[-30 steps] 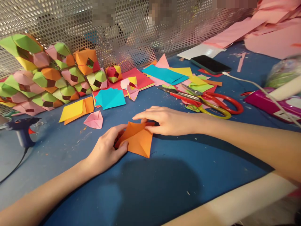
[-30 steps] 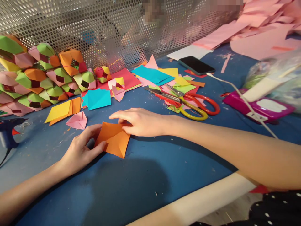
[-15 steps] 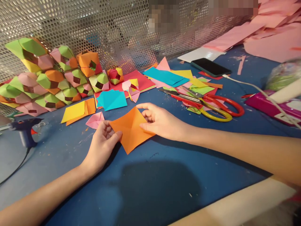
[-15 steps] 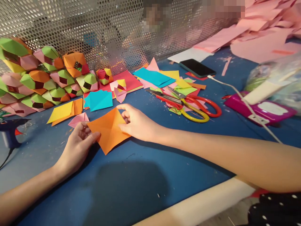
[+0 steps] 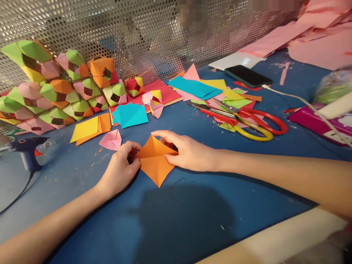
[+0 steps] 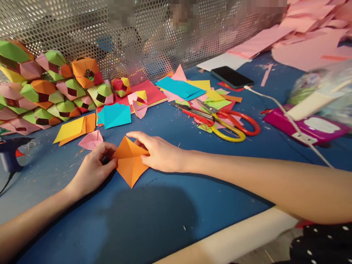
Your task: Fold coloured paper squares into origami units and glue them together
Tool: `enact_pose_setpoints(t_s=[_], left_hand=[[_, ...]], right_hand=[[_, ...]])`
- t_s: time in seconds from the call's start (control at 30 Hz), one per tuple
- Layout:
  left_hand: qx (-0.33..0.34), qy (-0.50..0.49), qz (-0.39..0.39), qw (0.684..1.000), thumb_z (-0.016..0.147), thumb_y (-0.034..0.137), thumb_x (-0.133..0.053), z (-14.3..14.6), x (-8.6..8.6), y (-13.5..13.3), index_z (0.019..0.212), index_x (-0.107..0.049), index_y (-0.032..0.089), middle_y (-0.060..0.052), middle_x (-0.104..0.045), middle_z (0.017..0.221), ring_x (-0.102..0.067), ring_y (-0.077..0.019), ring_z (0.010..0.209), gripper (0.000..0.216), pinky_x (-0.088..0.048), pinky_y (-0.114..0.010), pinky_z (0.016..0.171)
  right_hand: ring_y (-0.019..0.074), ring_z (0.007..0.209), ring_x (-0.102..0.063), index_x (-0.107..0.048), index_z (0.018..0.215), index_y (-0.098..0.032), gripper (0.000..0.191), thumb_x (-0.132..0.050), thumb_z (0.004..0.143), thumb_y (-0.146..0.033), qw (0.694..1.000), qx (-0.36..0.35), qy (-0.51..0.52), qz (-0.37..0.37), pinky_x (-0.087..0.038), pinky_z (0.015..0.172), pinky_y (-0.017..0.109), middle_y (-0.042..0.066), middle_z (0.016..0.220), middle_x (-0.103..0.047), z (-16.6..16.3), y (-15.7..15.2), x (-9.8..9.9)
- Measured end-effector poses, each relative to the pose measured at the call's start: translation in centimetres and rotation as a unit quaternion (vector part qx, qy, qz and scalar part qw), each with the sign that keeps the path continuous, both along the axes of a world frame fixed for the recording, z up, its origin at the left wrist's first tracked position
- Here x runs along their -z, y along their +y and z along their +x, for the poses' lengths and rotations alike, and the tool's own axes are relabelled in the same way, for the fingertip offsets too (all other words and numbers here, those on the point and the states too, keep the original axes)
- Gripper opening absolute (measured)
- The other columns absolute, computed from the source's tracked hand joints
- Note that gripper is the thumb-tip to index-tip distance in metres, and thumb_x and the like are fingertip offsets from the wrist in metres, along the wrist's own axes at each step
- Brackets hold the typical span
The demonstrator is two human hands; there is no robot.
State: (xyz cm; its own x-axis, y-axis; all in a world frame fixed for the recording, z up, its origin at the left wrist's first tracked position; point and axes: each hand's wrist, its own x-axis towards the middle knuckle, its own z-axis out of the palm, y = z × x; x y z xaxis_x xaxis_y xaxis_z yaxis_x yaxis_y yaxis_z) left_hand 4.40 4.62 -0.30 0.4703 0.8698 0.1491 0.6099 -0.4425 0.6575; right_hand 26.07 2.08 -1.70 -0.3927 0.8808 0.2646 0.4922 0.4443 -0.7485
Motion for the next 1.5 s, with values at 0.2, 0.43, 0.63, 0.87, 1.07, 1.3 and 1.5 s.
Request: enact_pose_setpoints(t_s=[0.2,0.43,0.63,0.87,1.07,1.3,1.5], left_hand=[[0.063,-0.009,-0.019,0.998,0.074,0.002,-0.043,0.0,-0.2,-0.1,0.098,-0.053,0.021,0.000,-0.063,0.095,-0.061,-0.0118,0.090,0.033,-0.048,-0.026,0.081],[0.076,0.008,0.003,0.997,0.076,0.002,-0.044,-0.4,0.2,-0.2,0.102,-0.053,0.021,-0.001,-0.068,0.095,-0.064,-0.0136,0.091,0.033,-0.049,-0.026,0.079],[0.107,0.074,0.106,0.986,0.079,0.009,-0.049,-0.5,-0.2,-0.2,0.094,-0.060,0.021,-0.003,-0.068,0.087,-0.062,-0.0173,0.085,0.022,-0.049,-0.032,0.078],[0.043,0.024,0.012,0.999,0.081,0.018,-0.050,-0.4,-0.4,-0.3,0.104,-0.058,0.022,-0.002,-0.065,0.092,-0.062,-0.0147,0.080,0.025,-0.049,-0.025,0.067],[-0.014,-0.109,-0.106,0.988,0.082,0.027,-0.057,0.0,-0.7,-0.7,0.102,-0.056,0.020,-0.002,-0.066,0.090,-0.062,-0.0143,0.077,0.022,-0.049,-0.025,0.068],[-0.009,-0.175,-0.165,0.971,0.082,0.028,-0.059,0.5,-0.6,-1.4,0.101,-0.054,0.020,-0.004,-0.065,0.100,-0.063,-0.0170,0.089,0.021,-0.052,-0.028,0.074],[-0.022,-0.186,-0.155,0.970,0.080,0.027,-0.059,0.6,-0.5,-1.4,0.098,-0.052,0.020,-0.003,-0.063,0.100,-0.062,-0.0170,0.092,0.020,-0.052,-0.027,0.075]], right_hand=[[0.0165,0.099,-0.055,-0.038,0.132,-0.018,0.058,-0.040,0.076,0.001,0.989,-0.090,-0.055,0.108,-0.046,0.089,0.033,0.006,0.105,-0.062,0.1,0.0,0.8],[0.0195,0.082,-0.054,-0.043,0.127,-0.010,0.045,-0.042,0.082,-0.005,0.956,-0.105,-0.166,0.220,-0.046,0.074,0.034,0.010,0.091,-0.061,0.7,0.3,0.8],[0.0191,0.071,-0.052,-0.055,0.113,-0.009,0.033,-0.042,0.083,-0.007,0.903,-0.142,-0.250,0.320,-0.041,0.071,0.035,0.007,0.074,-0.057,1.8,0.8,-0.3],[0.0178,0.084,-0.058,-0.053,0.118,-0.019,0.034,-0.048,0.084,-0.017,0.984,-0.013,-0.086,0.155,-0.044,0.079,0.031,0.006,0.095,-0.064,1.1,0.3,0.2],[0.0120,0.067,-0.055,-0.053,0.115,-0.016,0.033,-0.052,0.082,-0.020,0.995,0.049,0.070,-0.042,-0.045,0.062,0.025,-0.001,0.075,-0.059,0.2,0.2,-0.5],[0.0150,0.080,-0.061,-0.054,0.110,-0.017,0.032,-0.058,0.079,-0.023,0.988,0.050,0.120,-0.082,-0.050,0.070,0.028,0.003,0.090,-0.064,-0.5,-0.3,-0.6],[0.0156,0.085,-0.063,-0.054,0.104,-0.018,0.025,-0.057,0.079,-0.019,0.988,0.058,0.120,-0.080,-0.051,0.074,0.030,0.003,0.095,-0.066,-1.0,-0.8,-0.8]])
